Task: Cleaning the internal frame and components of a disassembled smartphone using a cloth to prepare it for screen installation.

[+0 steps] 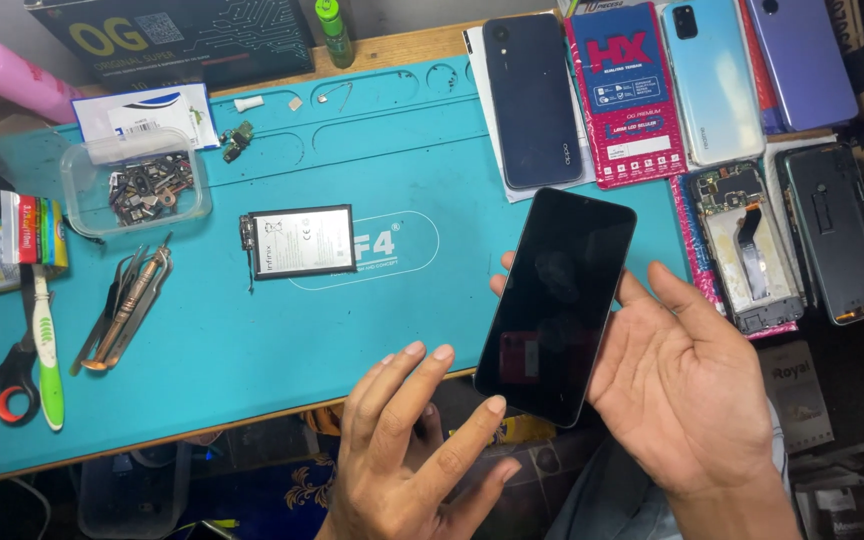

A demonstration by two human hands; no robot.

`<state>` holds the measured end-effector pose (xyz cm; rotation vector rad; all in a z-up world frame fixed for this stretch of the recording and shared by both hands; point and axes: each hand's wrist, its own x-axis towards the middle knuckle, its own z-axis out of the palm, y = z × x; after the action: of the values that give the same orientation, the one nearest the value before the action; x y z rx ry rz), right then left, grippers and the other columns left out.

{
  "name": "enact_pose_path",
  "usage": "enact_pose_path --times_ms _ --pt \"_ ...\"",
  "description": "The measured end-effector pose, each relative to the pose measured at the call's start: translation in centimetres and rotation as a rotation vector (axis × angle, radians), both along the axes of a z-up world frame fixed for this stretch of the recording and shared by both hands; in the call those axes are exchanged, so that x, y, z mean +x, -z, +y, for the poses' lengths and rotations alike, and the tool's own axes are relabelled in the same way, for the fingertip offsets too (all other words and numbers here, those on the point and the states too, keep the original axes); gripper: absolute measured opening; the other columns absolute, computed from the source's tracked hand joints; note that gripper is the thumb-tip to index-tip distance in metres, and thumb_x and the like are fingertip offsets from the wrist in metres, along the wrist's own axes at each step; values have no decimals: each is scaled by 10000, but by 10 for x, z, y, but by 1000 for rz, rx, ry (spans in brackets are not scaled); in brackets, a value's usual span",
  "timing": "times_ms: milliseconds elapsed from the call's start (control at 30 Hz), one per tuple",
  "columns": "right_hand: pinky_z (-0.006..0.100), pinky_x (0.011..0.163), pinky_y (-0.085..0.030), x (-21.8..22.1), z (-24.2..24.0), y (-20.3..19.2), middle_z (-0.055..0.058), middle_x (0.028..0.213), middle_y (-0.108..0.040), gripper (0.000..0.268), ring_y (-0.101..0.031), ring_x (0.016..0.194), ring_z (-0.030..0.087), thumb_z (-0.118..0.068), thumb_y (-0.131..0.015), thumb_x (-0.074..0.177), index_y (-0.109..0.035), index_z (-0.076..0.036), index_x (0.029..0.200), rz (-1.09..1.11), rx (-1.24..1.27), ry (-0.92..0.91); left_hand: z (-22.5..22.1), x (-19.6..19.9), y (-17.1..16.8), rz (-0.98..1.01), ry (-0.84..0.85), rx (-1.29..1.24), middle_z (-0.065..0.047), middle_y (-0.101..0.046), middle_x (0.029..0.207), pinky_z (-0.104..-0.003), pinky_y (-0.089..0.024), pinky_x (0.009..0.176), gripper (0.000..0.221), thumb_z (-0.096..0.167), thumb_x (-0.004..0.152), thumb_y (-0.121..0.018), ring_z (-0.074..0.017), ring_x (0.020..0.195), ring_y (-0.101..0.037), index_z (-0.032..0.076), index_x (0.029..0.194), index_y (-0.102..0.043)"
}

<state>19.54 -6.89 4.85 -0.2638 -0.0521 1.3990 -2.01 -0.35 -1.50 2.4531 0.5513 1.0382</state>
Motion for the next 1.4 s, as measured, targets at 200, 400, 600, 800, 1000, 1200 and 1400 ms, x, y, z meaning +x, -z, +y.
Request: enact_pose_path --times_ms 200,400,600,800,1000,1200,1400 --pt "470 1119 -565 -31 11 5 255 1496 -678 543 -675 1372 349 -132 -553 1055 -498 -10 1581 -461 -494 245 -19 32 -37 -191 -251 -775 -101 -704 1201 -239 -596 722 638 413 829 -840 -147 863 -720 65 1340 -679" --pt "508 1134 -564 -46 30 -12 192 1477 -668 625 -653 1420 321 -98 -455 1011 -439 -132 1635 -572 -774 360 -2 43 -42 -20 -243 -1270 -31 -677 1193 -186 -644 675 1087 326 619 -990 -73 808 -754 169 1575 -497" --pt "540 1117 -563 -47 24 -2 213 1488 -639 655 -632 1427 367 -100 -519 1009 -393 -143 1650 -626 -647 389 -4 44 -26 -293 -91 -1667 -21 -674 745 -177 -581 681 899 18 807 -876 -57 676 -666 89 1630 -520" --pt "530 1091 -570 -46 25 -1 200 1485 -620 699 -628 1419 368 -105 -526 1011 -356 -165 1686 -653 -615 408 6 38 -29 -436 68 -1805 -59 -727 765 -357 -733 778 841 -38 904 -754 -207 766 -821 63 1678 -441" --pt "530 1227 -516 -50 29 -3 215 1568 -570 691 -580 1520 401 -47 -461 1042 -304 -176 1702 -701 -568 523 6 41 -34 -259 -164 -1844 -231 -822 836 -379 -723 645 129 5 981 -695 -269 676 -794 -67 1076 -744" --pt "605 1342 -498 -53 29 10 247 1666 -496 746 -539 1602 463 -56 -471 1060 -184 -173 1739 -785 -486 666 17 55 -42 -150 -163 -1965 -229 -802 813 -350 -672 604 89 -21 995 -741 -262 640 -754 -100 973 -774" --pt "679 1514 -453 -53 34 39 318 1687 -469 614 -501 1636 422 -9 -432 1145 -230 -113 1715 -1055 -291 811 26 68 -36 -199 -149 -1963 -261 -792 804 -357 -679 612 97 -31 994 -733 -280 606 -733 -105 936 -756"
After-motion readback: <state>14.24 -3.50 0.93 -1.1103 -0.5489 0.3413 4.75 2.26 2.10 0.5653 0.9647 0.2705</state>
